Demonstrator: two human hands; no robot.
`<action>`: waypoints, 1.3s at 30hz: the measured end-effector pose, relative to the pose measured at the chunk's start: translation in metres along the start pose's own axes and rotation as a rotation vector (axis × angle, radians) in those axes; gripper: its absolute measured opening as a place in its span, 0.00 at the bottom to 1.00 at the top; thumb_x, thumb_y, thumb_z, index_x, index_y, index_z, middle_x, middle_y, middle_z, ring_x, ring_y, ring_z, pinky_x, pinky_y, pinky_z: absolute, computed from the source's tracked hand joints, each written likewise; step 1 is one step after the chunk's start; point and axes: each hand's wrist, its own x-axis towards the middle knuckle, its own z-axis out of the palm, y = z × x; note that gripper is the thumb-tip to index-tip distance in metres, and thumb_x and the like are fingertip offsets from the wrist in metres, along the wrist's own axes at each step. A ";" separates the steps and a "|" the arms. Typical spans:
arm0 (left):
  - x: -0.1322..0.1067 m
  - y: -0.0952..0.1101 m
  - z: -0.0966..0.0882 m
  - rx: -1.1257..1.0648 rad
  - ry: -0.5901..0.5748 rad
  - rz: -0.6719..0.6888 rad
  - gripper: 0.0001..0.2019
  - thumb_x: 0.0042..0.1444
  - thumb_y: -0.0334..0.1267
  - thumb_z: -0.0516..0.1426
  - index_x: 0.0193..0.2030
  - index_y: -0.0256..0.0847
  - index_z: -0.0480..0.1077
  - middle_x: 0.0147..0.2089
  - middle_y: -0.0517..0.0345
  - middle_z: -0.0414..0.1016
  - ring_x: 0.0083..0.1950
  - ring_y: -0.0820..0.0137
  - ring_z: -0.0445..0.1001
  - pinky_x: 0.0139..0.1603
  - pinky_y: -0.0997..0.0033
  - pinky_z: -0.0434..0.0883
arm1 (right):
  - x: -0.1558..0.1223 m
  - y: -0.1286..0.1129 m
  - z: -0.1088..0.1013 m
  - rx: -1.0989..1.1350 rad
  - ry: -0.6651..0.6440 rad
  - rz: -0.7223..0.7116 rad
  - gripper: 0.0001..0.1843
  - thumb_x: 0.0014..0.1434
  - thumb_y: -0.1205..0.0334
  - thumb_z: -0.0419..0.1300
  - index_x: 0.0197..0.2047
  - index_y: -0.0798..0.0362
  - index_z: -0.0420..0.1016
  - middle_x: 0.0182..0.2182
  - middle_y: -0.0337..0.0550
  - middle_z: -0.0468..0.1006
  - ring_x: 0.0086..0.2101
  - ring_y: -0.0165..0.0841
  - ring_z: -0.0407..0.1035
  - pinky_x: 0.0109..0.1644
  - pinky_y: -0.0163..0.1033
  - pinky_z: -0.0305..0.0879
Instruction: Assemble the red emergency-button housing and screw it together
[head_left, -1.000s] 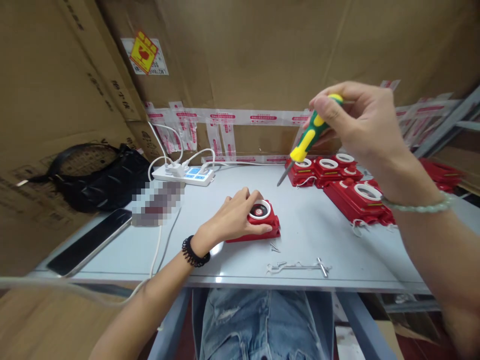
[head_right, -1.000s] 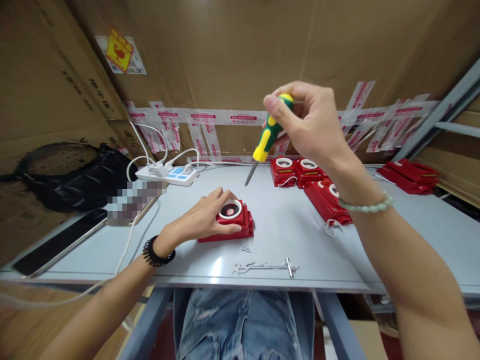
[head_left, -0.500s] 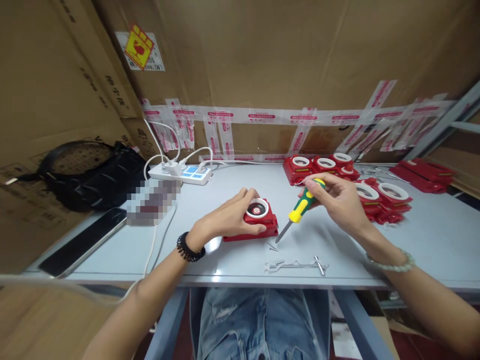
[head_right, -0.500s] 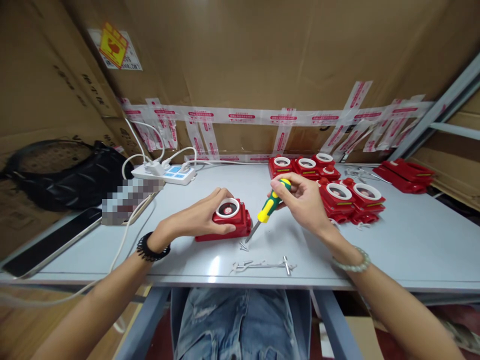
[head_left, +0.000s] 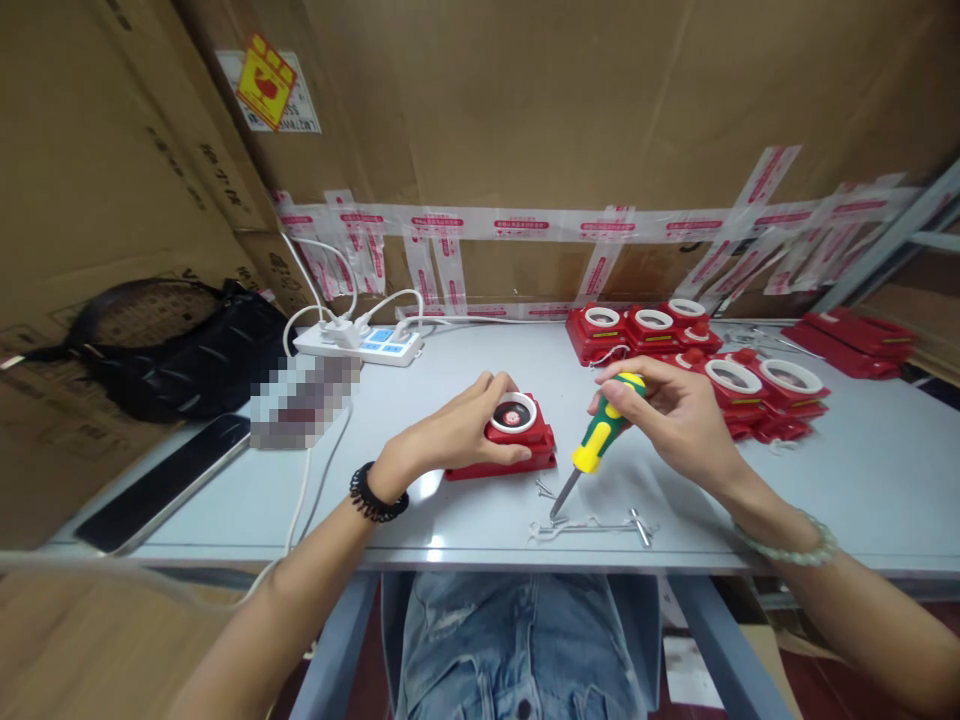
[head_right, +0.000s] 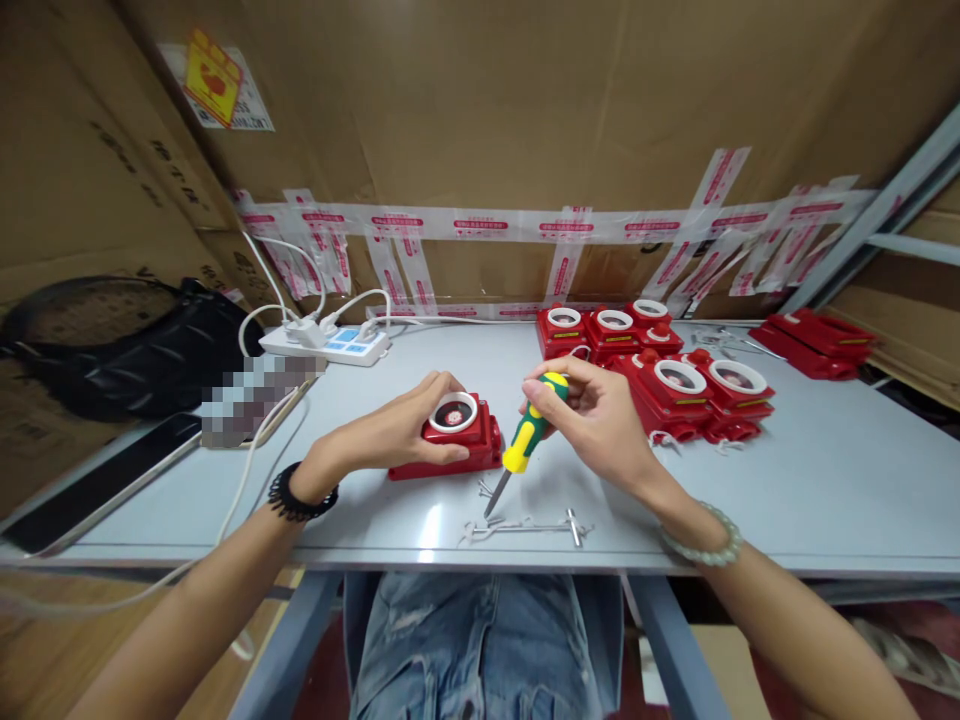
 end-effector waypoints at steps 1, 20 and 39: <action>0.000 0.000 0.000 -0.001 0.001 0.001 0.26 0.50 0.53 0.60 0.50 0.43 0.58 0.51 0.50 0.63 0.48 0.60 0.67 0.50 0.57 0.67 | 0.000 0.000 0.001 0.000 -0.005 -0.006 0.13 0.50 0.53 0.66 0.35 0.52 0.74 0.25 0.39 0.77 0.26 0.30 0.74 0.27 0.34 0.74; 0.000 -0.001 0.000 -0.018 0.006 0.001 0.26 0.49 0.52 0.61 0.50 0.43 0.58 0.50 0.51 0.63 0.48 0.61 0.67 0.50 0.59 0.66 | 0.003 -0.014 -0.005 -0.126 0.029 -0.147 0.08 0.54 0.58 0.65 0.35 0.51 0.75 0.25 0.39 0.78 0.26 0.29 0.75 0.27 0.32 0.75; 0.000 -0.001 0.000 -0.024 0.006 -0.019 0.26 0.48 0.51 0.61 0.49 0.43 0.59 0.48 0.52 0.62 0.45 0.62 0.67 0.47 0.59 0.67 | 0.038 -0.038 -0.008 -0.274 0.260 -0.422 0.05 0.53 0.58 0.65 0.32 0.50 0.77 0.22 0.35 0.76 0.23 0.27 0.72 0.24 0.31 0.72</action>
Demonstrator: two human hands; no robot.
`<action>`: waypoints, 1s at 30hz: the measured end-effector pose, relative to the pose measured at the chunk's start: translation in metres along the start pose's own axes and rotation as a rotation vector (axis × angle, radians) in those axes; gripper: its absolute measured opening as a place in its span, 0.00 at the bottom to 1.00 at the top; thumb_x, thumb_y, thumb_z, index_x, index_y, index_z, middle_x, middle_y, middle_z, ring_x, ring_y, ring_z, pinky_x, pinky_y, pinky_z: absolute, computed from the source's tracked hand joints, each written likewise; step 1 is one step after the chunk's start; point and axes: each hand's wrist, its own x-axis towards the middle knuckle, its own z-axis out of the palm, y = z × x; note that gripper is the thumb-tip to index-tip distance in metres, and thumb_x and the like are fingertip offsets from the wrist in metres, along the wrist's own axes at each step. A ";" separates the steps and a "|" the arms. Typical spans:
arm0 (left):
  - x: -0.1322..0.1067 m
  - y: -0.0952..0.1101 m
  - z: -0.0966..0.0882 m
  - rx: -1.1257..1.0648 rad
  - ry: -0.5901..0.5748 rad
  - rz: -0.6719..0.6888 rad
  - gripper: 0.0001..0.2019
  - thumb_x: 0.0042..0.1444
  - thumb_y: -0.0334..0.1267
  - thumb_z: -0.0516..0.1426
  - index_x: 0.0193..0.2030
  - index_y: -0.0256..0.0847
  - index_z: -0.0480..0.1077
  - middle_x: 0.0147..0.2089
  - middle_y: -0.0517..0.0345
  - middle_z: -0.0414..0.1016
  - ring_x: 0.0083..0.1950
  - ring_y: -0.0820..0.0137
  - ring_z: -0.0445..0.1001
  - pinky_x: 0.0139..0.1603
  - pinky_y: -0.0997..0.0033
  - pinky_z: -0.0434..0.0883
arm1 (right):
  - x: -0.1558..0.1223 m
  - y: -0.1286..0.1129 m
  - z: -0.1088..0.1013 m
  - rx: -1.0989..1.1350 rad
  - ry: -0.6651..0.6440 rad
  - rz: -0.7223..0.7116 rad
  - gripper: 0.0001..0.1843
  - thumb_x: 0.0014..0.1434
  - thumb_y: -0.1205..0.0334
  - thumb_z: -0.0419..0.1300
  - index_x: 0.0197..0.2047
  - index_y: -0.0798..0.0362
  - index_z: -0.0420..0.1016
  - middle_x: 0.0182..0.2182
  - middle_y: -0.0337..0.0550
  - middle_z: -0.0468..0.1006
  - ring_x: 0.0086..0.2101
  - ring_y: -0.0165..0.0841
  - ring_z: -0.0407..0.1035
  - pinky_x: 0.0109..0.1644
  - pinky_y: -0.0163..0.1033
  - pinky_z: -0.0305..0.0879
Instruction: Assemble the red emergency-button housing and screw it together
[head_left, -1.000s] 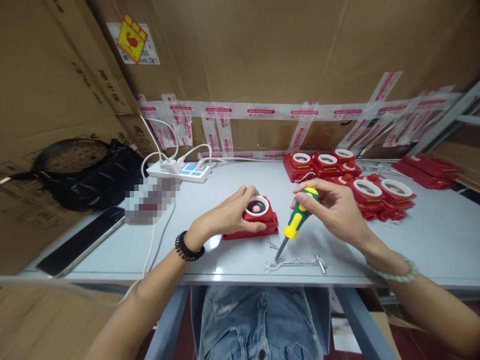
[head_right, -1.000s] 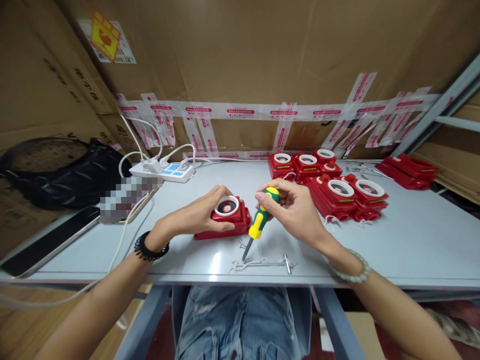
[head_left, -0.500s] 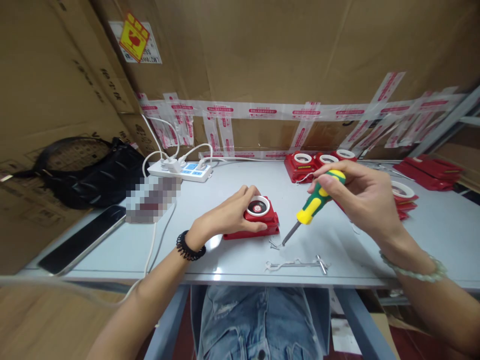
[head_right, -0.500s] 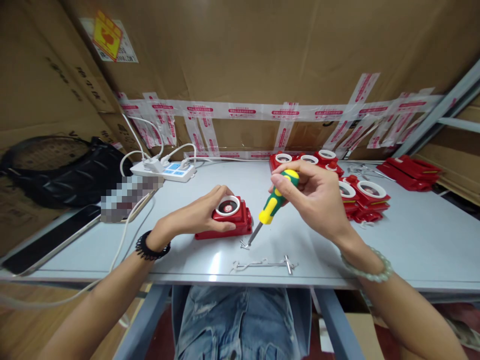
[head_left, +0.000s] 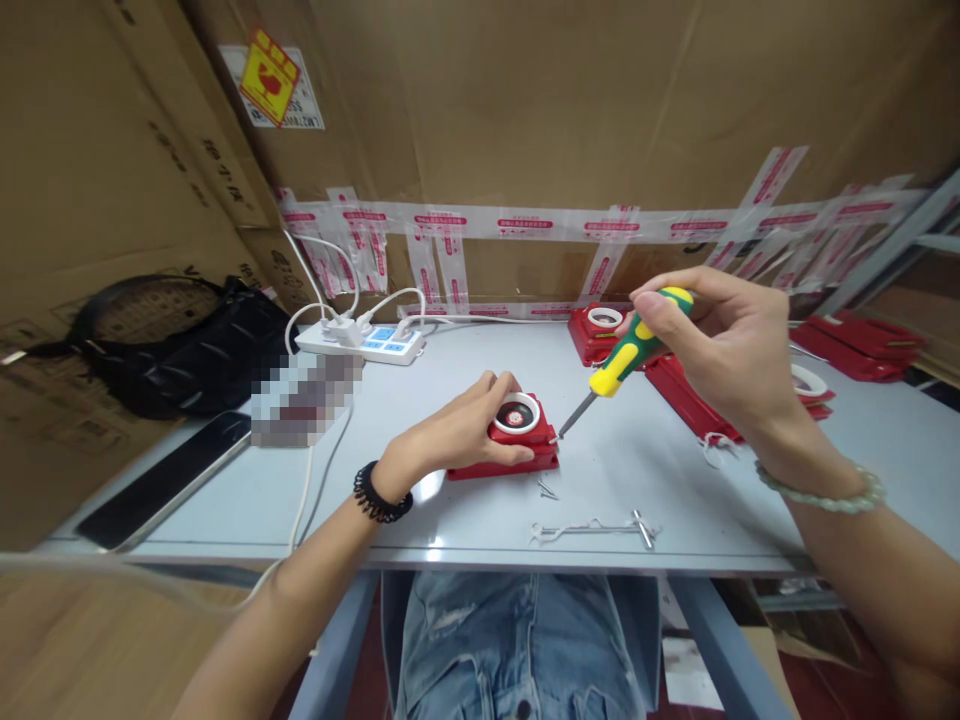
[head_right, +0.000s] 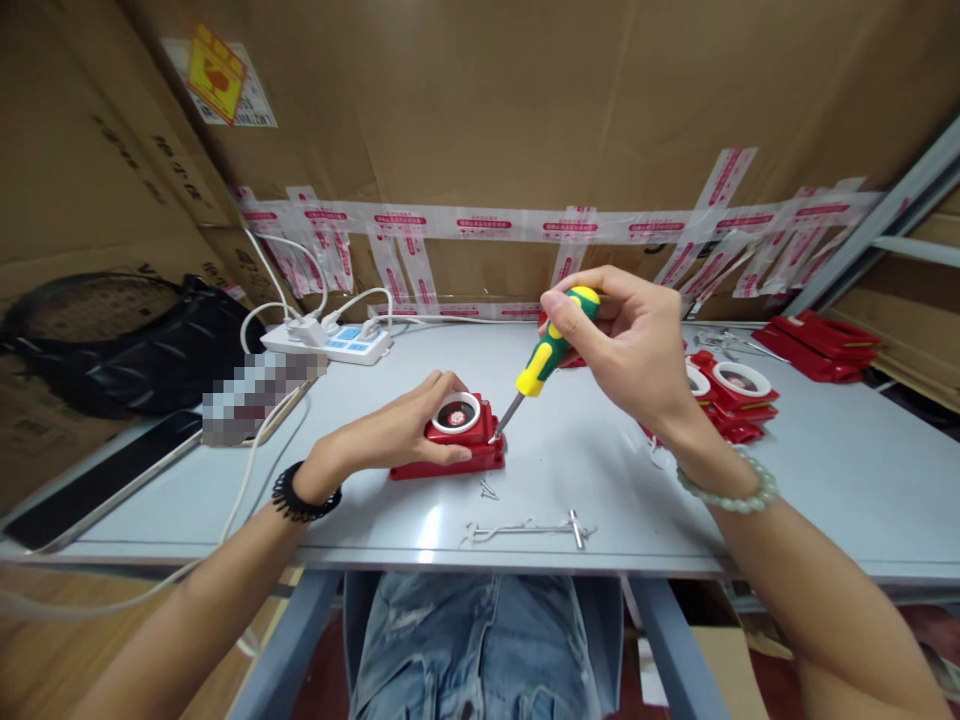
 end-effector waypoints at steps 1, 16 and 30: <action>0.000 0.001 0.000 0.001 0.002 -0.002 0.26 0.48 0.51 0.62 0.50 0.43 0.59 0.48 0.52 0.62 0.45 0.62 0.67 0.48 0.59 0.67 | 0.000 0.000 0.000 -0.004 -0.008 0.005 0.05 0.53 0.58 0.65 0.32 0.50 0.77 0.22 0.36 0.76 0.23 0.27 0.72 0.24 0.31 0.72; 0.000 0.001 0.001 0.025 0.010 -0.005 0.27 0.47 0.52 0.61 0.49 0.44 0.58 0.48 0.52 0.62 0.45 0.61 0.67 0.48 0.58 0.67 | 0.004 -0.008 0.008 -0.006 -0.115 0.030 0.08 0.52 0.56 0.66 0.32 0.52 0.75 0.23 0.36 0.74 0.24 0.27 0.71 0.24 0.31 0.70; -0.001 0.002 0.001 0.003 0.017 -0.006 0.27 0.47 0.52 0.62 0.49 0.44 0.58 0.49 0.53 0.61 0.45 0.62 0.68 0.48 0.58 0.67 | 0.000 -0.015 0.018 -0.024 -0.212 0.002 0.11 0.55 0.53 0.62 0.33 0.53 0.76 0.26 0.40 0.75 0.26 0.29 0.71 0.25 0.34 0.70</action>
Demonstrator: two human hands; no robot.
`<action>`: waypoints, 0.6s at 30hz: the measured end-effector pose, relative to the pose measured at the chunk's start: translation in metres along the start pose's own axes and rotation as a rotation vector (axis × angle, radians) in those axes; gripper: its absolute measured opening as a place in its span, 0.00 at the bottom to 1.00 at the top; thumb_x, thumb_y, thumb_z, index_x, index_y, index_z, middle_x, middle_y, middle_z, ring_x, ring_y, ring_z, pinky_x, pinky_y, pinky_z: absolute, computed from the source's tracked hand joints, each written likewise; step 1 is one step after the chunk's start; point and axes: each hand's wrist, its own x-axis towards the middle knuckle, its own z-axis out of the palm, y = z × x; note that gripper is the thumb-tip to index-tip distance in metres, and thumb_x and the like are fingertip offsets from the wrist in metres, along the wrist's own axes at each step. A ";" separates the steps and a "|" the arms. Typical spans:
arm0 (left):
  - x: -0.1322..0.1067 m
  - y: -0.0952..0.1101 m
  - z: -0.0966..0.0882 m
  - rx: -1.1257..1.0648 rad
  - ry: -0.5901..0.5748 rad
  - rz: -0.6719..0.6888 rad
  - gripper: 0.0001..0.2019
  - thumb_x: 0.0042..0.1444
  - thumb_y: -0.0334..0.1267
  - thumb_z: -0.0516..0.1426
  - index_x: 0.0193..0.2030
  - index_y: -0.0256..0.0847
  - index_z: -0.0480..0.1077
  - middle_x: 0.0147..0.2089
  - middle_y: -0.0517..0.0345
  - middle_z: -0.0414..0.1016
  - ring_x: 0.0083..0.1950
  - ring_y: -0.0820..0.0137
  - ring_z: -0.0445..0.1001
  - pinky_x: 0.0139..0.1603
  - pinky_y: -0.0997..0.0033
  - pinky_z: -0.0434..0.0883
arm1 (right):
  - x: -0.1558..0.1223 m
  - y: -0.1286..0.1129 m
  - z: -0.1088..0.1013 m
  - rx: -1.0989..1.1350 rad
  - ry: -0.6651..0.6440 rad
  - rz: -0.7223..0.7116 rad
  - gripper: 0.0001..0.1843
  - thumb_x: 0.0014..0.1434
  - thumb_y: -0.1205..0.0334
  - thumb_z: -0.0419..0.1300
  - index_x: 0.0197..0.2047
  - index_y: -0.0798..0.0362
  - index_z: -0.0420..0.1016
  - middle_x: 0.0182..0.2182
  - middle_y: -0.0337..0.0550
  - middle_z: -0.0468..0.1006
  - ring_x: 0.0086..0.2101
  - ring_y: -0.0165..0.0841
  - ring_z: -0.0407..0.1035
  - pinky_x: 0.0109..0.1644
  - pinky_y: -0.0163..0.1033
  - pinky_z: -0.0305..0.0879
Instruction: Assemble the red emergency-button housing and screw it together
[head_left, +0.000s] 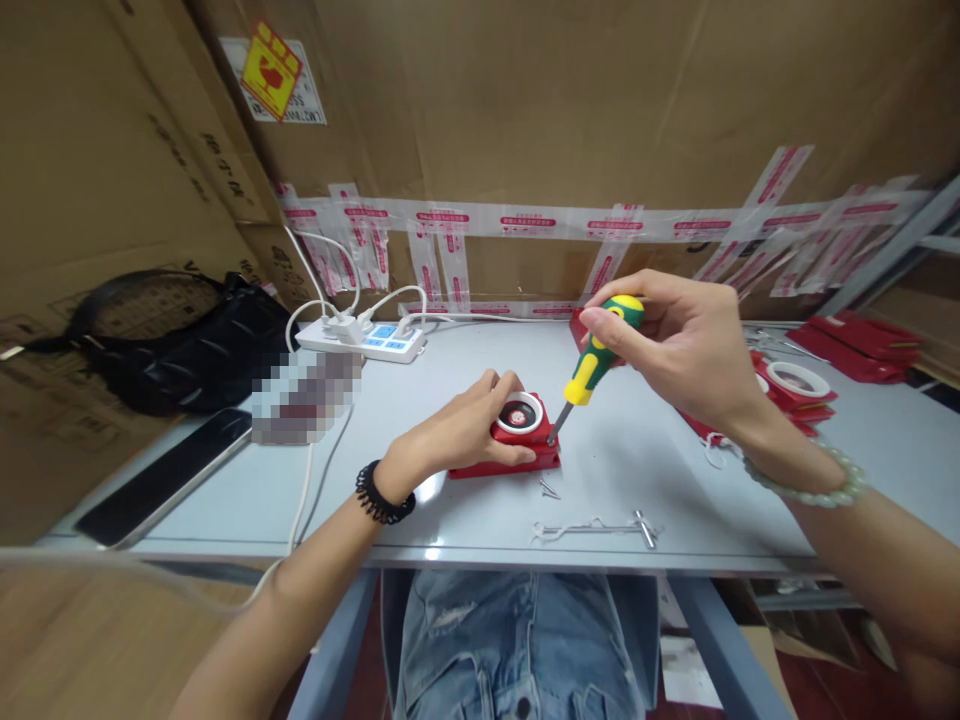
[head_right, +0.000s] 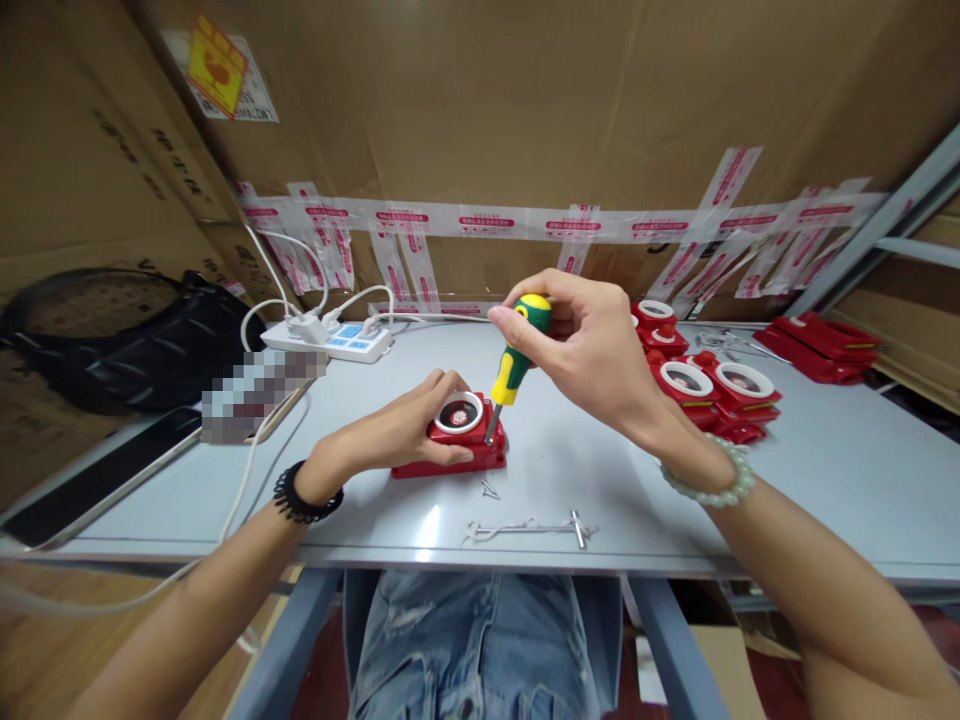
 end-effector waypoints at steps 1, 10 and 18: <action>0.000 0.000 0.000 0.001 0.000 0.000 0.27 0.47 0.52 0.62 0.49 0.44 0.58 0.49 0.53 0.61 0.45 0.62 0.68 0.48 0.58 0.67 | 0.000 0.001 -0.001 -0.007 0.002 0.004 0.12 0.54 0.52 0.63 0.33 0.52 0.76 0.25 0.39 0.75 0.25 0.29 0.71 0.24 0.34 0.69; 0.001 -0.002 0.001 0.017 -0.001 -0.008 0.27 0.47 0.53 0.62 0.49 0.44 0.58 0.48 0.53 0.61 0.45 0.61 0.67 0.48 0.57 0.67 | -0.002 0.021 -0.008 0.047 0.106 0.103 0.10 0.51 0.53 0.66 0.30 0.51 0.76 0.23 0.37 0.74 0.24 0.28 0.71 0.25 0.32 0.72; 0.000 0.000 0.000 0.029 -0.018 -0.017 0.27 0.48 0.52 0.61 0.50 0.44 0.57 0.50 0.52 0.61 0.46 0.61 0.67 0.48 0.57 0.67 | -0.006 0.051 -0.011 0.230 0.168 0.306 0.12 0.48 0.53 0.68 0.30 0.52 0.77 0.22 0.36 0.74 0.22 0.29 0.72 0.24 0.35 0.76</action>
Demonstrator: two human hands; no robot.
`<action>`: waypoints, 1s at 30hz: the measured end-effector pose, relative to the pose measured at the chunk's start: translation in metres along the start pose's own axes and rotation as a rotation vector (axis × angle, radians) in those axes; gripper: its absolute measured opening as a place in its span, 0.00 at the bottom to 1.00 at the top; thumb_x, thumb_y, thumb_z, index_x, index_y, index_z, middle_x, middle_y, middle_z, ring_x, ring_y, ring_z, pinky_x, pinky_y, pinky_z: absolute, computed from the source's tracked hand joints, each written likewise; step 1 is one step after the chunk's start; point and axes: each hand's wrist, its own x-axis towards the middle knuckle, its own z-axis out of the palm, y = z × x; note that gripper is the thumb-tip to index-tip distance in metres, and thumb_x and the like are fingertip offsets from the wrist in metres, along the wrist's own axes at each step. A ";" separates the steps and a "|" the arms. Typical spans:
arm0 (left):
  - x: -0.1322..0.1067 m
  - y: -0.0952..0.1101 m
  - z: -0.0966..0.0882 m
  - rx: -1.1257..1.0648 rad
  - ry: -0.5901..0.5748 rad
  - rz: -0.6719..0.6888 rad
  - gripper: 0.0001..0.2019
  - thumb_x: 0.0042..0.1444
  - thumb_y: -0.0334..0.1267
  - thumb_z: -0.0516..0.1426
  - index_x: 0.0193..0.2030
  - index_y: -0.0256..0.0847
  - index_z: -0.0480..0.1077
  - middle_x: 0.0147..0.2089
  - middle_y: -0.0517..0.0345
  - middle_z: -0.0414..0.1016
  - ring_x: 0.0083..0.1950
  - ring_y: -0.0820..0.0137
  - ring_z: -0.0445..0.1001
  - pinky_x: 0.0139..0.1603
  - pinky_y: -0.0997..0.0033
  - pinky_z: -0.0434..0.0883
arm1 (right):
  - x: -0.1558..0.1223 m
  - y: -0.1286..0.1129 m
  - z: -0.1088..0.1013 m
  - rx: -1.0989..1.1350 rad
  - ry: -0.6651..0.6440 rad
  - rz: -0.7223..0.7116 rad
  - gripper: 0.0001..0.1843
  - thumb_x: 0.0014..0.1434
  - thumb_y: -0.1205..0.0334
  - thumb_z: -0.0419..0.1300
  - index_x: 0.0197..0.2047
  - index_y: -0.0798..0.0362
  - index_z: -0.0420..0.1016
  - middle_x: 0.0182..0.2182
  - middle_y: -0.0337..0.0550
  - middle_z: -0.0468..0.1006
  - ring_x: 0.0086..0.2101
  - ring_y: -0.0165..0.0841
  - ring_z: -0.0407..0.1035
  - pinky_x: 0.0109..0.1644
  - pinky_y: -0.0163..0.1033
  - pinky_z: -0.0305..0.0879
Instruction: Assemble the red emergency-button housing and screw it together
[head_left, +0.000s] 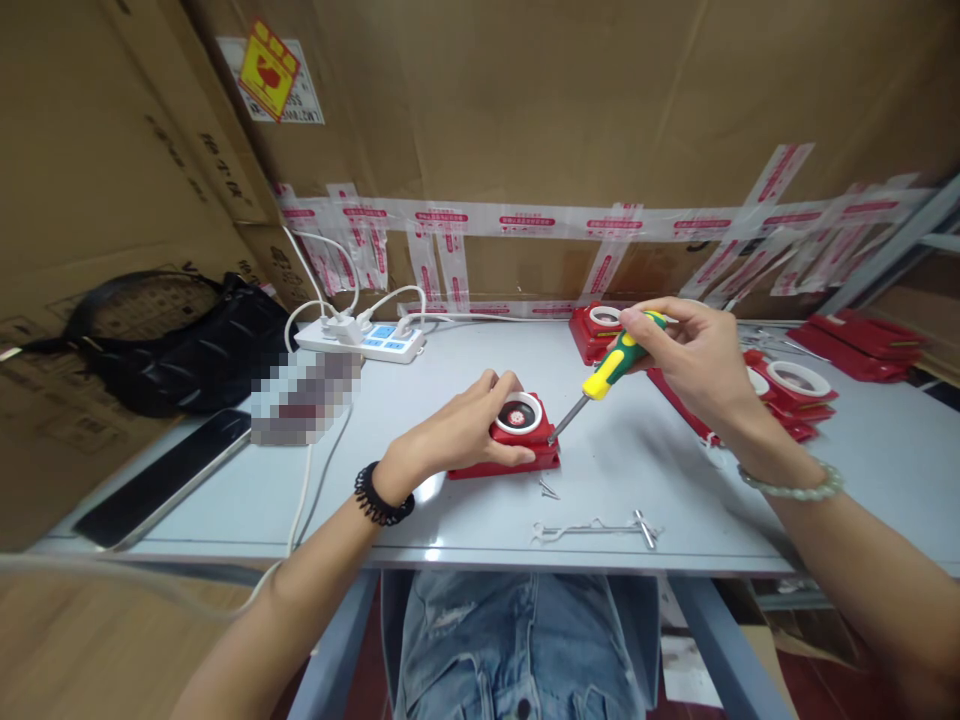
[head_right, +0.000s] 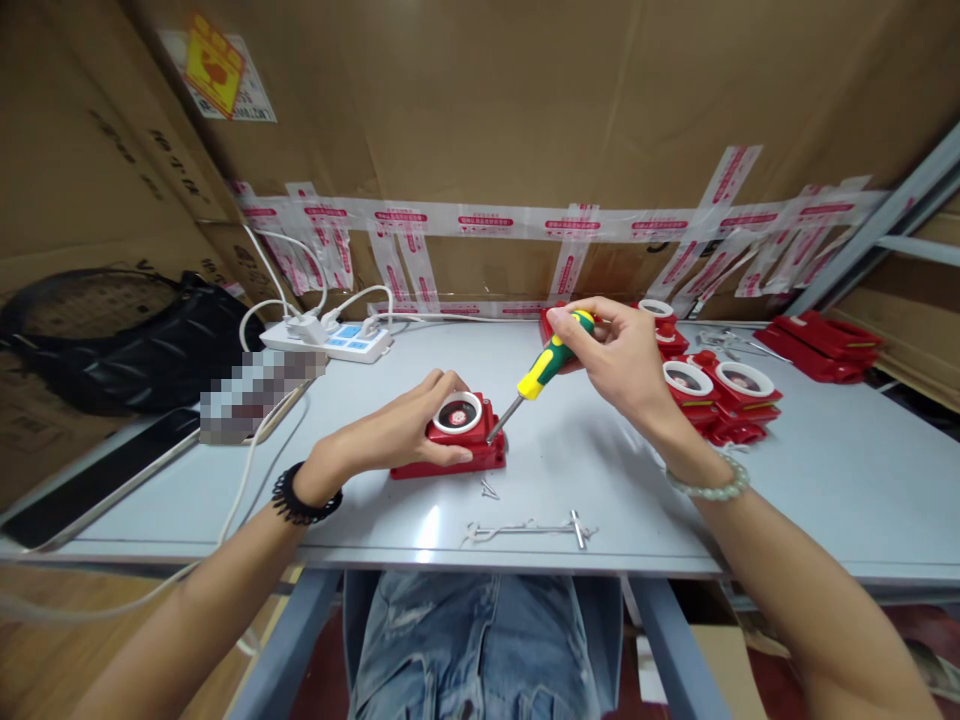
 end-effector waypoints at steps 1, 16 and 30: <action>0.000 0.000 0.000 -0.002 0.001 0.003 0.27 0.48 0.52 0.61 0.50 0.44 0.57 0.50 0.52 0.61 0.46 0.61 0.67 0.48 0.57 0.67 | 0.001 0.002 -0.001 0.004 0.005 0.004 0.11 0.47 0.54 0.69 0.30 0.52 0.77 0.21 0.36 0.74 0.22 0.29 0.72 0.24 0.35 0.76; -0.003 0.002 0.004 0.046 0.103 0.053 0.25 0.47 0.52 0.60 0.48 0.44 0.60 0.47 0.52 0.63 0.46 0.59 0.67 0.47 0.56 0.68 | -0.021 -0.051 0.031 -0.556 -0.108 -0.543 0.08 0.56 0.52 0.61 0.32 0.47 0.74 0.21 0.35 0.72 0.20 0.27 0.61 0.27 0.36 0.58; -0.029 -0.009 0.019 -0.131 0.226 0.115 0.16 0.58 0.46 0.56 0.51 0.46 0.62 0.53 0.52 0.59 0.56 0.63 0.64 0.58 0.59 0.66 | -0.013 -0.050 0.036 -0.623 -0.145 -0.566 0.11 0.61 0.51 0.55 0.31 0.47 0.70 0.19 0.34 0.70 0.19 0.27 0.59 0.26 0.36 0.55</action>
